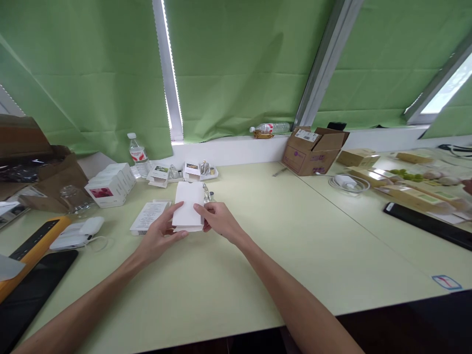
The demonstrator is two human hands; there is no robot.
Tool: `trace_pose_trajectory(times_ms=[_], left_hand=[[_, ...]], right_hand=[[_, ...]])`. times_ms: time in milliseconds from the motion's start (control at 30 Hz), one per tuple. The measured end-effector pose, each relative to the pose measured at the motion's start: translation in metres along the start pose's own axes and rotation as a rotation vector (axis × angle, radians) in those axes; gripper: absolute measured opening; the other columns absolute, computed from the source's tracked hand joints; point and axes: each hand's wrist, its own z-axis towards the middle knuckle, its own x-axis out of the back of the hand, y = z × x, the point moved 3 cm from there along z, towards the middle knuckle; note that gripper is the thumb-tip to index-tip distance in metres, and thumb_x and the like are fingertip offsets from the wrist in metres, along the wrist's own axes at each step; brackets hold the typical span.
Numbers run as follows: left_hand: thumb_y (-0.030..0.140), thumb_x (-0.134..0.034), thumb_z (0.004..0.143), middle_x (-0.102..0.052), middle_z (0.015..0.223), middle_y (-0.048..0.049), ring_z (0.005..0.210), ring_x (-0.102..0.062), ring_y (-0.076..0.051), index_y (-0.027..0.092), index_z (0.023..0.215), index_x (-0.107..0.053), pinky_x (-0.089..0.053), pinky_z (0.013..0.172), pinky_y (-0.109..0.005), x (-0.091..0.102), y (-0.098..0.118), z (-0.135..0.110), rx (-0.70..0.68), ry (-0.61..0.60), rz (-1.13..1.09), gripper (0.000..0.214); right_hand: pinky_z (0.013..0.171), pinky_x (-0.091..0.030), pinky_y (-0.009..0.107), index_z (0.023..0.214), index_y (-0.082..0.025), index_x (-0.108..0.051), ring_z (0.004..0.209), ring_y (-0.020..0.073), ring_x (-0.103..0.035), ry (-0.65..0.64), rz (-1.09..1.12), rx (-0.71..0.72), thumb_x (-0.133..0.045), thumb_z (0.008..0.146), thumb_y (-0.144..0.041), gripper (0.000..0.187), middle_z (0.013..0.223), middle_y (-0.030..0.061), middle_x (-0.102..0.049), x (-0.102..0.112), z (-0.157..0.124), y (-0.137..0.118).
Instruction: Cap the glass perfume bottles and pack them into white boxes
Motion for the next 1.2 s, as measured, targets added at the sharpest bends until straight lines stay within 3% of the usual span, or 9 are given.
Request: trace_pose_trajectory(times_ms=[267, 533, 867, 1000, 1200], left_hand=[[0.043, -0.069, 0.077, -0.063, 0.111, -0.0066, 0.090, -0.064, -0.021, 0.030, 0.139, -0.043, -0.052, 0.074, -0.031, 0.001, -0.006, 0.000, 0.008, 0.010, 0.033, 0.069], [0.043, -0.067, 0.078, -0.061, 0.104, -0.0055, 0.076, -0.060, -0.015, 0.031, 0.141, -0.039, -0.052, 0.070, -0.030, 0.002, -0.006, 0.000, 0.019, 0.038, 0.015, 0.070], [0.040, -0.069, 0.078, -0.058, 0.117, -0.0067, 0.076, -0.059, -0.013, 0.040, 0.149, -0.011, -0.051, 0.069, -0.029, 0.003, -0.006, 0.002, 0.015, 0.042, -0.013, 0.092], [0.039, -0.070, 0.078, -0.059, 0.119, -0.0088, 0.078, -0.059, -0.014, 0.038, 0.150, -0.001, -0.050, 0.067, -0.029, 0.004, -0.009, 0.003, 0.017, 0.052, -0.034, 0.099], [0.041, -0.067, 0.080, -0.061, 0.109, -0.0079, 0.076, -0.059, -0.015, 0.030, 0.149, -0.019, -0.052, 0.070, -0.031, 0.003, -0.010, 0.003, 0.019, 0.003, -0.022, 0.085]], right_hand=[[0.058, -0.053, 0.027, 0.077, -0.015, -0.062, 0.064, 0.0151, -0.063, -0.038, 0.007, 0.016, -0.054, 0.080, -0.067, 0.052, 0.074, 0.0057, -0.065, -0.004, -0.002, -0.002], [0.061, -0.055, 0.029, 0.076, -0.015, -0.060, 0.064, 0.0147, -0.063, -0.083, -0.003, 0.038, -0.055, 0.080, -0.066, 0.051, 0.074, 0.0053, -0.064, -0.006, -0.006, -0.008], [0.061, -0.054, 0.027, 0.080, -0.015, -0.062, 0.063, 0.0134, -0.062, -0.068, -0.017, 0.045, -0.053, 0.083, -0.063, 0.049, 0.075, 0.0049, -0.064, -0.006, -0.006, -0.008], [0.063, -0.055, 0.028, 0.084, -0.014, -0.063, 0.065, 0.0137, -0.062, -0.077, 0.012, 0.057, -0.052, 0.084, -0.062, 0.049, 0.075, 0.0046, -0.063, -0.006, -0.007, -0.010], [0.062, -0.055, 0.029, 0.086, -0.014, -0.064, 0.065, 0.0142, -0.062, -0.089, 0.005, 0.055, -0.058, 0.081, -0.060, 0.046, 0.076, 0.0053, -0.065, -0.006, -0.007, -0.008]])
